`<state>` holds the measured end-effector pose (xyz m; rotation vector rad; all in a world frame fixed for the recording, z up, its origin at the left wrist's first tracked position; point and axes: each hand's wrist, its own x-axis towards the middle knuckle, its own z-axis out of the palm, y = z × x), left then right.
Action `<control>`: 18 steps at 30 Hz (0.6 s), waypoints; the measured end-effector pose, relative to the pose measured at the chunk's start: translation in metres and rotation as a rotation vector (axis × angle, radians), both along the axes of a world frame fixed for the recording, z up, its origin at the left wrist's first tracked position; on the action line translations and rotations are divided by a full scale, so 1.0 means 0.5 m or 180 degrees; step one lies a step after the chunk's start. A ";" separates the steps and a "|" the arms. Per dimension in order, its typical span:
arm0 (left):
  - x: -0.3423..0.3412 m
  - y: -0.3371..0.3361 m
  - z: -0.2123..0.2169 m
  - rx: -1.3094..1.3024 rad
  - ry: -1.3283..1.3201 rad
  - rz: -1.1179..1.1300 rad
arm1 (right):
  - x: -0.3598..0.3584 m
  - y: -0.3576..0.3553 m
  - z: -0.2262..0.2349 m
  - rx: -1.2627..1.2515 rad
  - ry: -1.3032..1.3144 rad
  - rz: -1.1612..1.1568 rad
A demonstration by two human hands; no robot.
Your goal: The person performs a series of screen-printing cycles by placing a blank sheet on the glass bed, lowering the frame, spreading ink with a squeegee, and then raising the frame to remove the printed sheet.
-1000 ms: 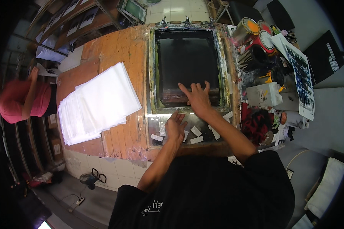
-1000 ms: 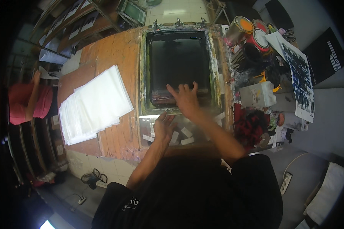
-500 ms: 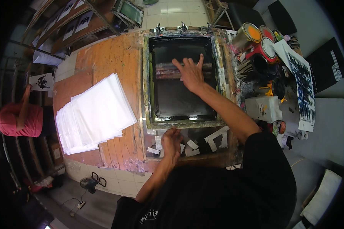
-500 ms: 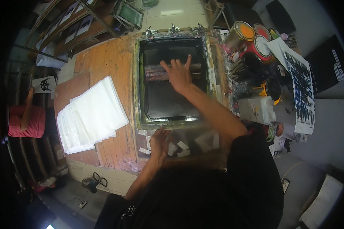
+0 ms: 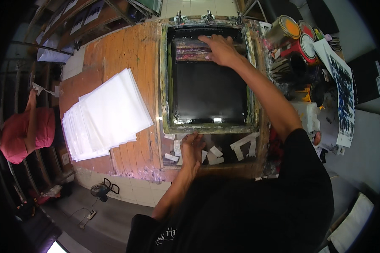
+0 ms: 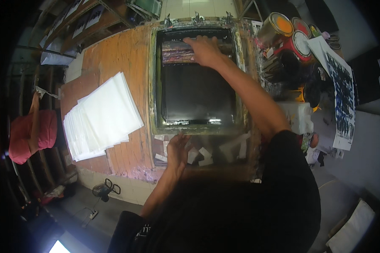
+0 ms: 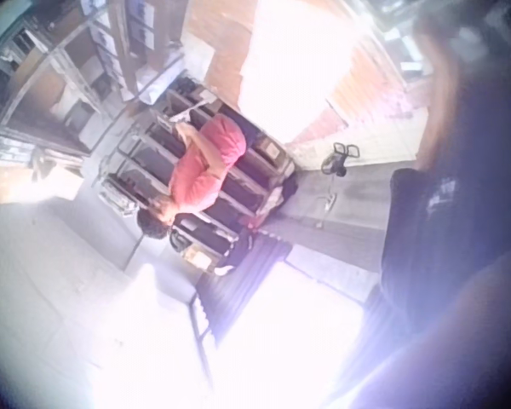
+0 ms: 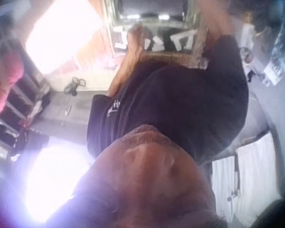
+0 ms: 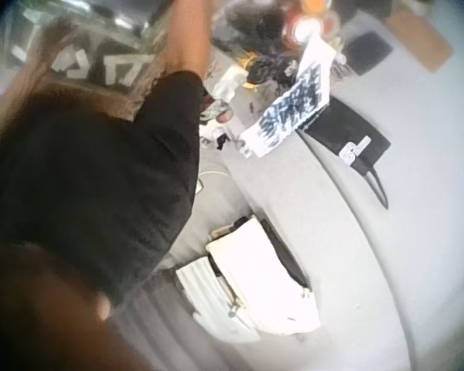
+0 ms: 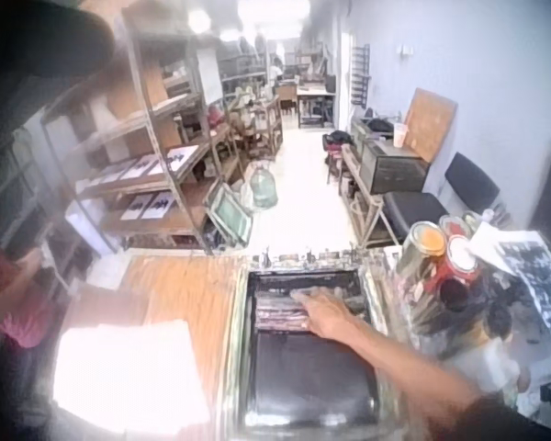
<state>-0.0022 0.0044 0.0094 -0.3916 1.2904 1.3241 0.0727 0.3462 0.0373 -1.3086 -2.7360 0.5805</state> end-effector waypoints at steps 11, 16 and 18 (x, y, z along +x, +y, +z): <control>-0.041 0.011 0.151 0.1228 -0.0053 -0.0020 | 0.097 -0.410 0.193 0.1705 0.1310 -0.0221; -0.090 0.129 0.270 0.2377 0.0790 -0.0570 | 0.095 -0.283 0.296 0.3125 0.1738 -0.0062; -0.138 0.188 0.234 0.2063 0.1214 -0.0649 | 0.086 -0.241 0.348 0.2978 0.1514 -0.0149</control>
